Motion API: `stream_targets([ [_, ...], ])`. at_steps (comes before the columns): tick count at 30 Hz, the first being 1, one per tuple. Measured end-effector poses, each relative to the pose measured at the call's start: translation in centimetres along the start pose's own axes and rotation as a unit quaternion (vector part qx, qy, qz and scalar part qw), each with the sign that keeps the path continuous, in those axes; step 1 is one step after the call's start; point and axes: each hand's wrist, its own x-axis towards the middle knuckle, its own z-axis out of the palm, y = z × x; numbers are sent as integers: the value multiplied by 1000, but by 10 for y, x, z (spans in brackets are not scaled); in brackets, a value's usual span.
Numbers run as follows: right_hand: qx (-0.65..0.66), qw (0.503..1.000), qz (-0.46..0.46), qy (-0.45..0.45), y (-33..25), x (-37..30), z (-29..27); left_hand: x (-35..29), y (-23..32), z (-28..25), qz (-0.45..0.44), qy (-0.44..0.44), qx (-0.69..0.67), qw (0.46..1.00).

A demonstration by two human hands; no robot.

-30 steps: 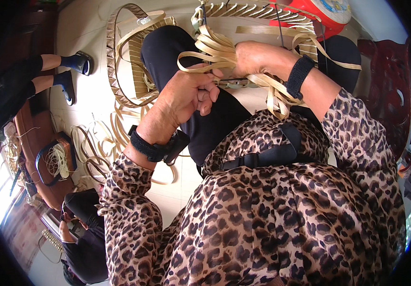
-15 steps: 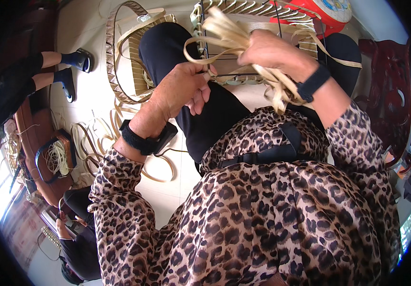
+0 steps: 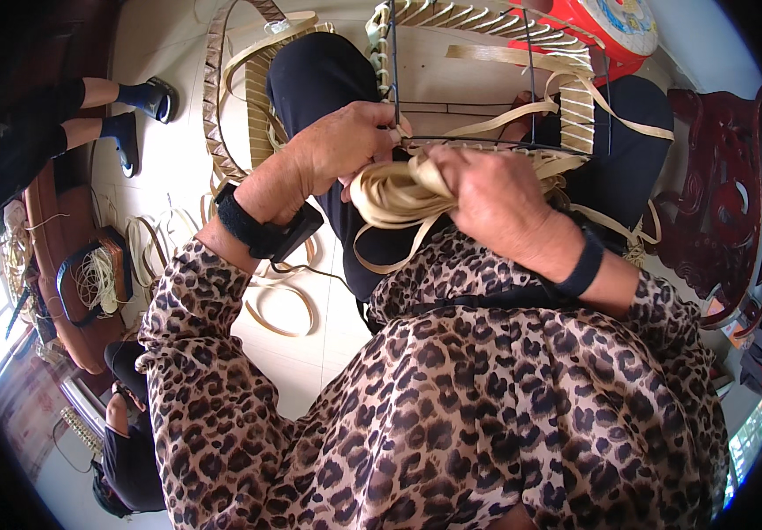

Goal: The person weaves flexible strips through a wire basket frame by hand and cuts the excess material with scissors.

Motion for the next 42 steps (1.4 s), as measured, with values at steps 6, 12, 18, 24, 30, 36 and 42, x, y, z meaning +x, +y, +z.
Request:
stream_targets([
  [6,-39,999,6,24,-5,7,4,-2,6,3,-18,9,-19,1000],
  [12,19,998,52,39,-3,7,9,-2,6,4,-24,-17,-55,998],
  [18,376,909,181,-4,-9,12,-14,-21,19,12,75,15,1,997],
  [24,484,797,340,-120,-9,13,-29,-16,-2,17,71,31,-218,973],
  [30,676,654,322,-105,-3,13,-33,-21,7,28,70,129,-203,968],
  [36,697,621,340,-118,2,9,-30,-17,1,30,100,137,-307,937],
  [42,702,616,332,-128,5,7,-28,-14,0,33,95,191,-179,960],
])
